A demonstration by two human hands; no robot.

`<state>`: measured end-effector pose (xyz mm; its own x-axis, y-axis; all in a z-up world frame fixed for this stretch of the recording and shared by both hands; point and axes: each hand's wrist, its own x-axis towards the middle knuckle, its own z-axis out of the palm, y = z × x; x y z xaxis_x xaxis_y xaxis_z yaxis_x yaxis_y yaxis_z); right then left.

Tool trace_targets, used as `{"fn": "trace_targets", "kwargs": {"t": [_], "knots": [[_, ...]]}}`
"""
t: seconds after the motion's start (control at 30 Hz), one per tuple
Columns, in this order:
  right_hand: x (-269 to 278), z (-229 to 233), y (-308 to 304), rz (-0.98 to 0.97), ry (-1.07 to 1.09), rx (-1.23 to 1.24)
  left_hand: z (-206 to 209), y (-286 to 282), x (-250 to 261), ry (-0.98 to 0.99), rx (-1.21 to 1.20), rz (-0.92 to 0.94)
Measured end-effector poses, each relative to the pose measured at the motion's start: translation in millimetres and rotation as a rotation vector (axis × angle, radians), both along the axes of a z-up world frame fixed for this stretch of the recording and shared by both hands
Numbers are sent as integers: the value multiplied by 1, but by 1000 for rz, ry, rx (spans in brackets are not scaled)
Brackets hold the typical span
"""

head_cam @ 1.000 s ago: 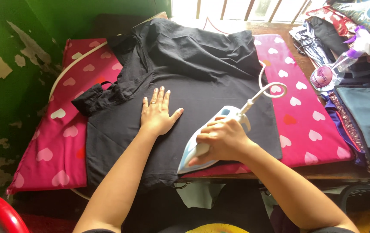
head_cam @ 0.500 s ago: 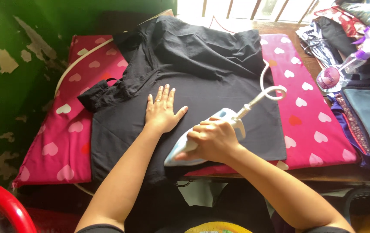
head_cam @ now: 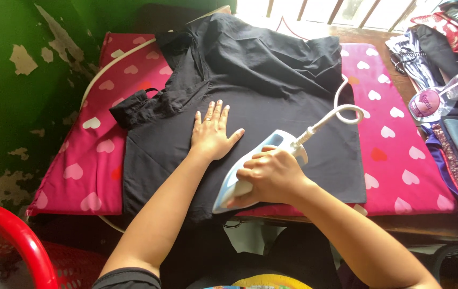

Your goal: Ironing a black garment on an ironing board.

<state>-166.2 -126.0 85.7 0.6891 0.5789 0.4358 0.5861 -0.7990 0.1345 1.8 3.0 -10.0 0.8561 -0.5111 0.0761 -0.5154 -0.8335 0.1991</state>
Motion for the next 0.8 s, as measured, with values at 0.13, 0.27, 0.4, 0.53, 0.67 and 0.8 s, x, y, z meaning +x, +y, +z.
{"fn": "trace_targets", "kwargs": {"t": [0.13, 0.27, 0.4, 0.53, 0.67, 0.8], "knots": [[-1, 0, -2, 22, 38, -10, 2, 0, -1, 0, -3, 1], [0, 0, -10, -109, 51, -17, 0, -1, 0, 23, 17, 7], [-5, 5, -24, -102, 73, -22, 4, 0, -2, 27, 32, 9], [-11, 8, -45, -186, 96, -36, 1, -1, 1, 48, 19, 13], [-22, 10, -68, -306, 108, -37, 1, 0, -1, 33, 37, 2], [-32, 13, -91, -414, 82, -106, 3, 0, -1, 32, 43, 3]]}}
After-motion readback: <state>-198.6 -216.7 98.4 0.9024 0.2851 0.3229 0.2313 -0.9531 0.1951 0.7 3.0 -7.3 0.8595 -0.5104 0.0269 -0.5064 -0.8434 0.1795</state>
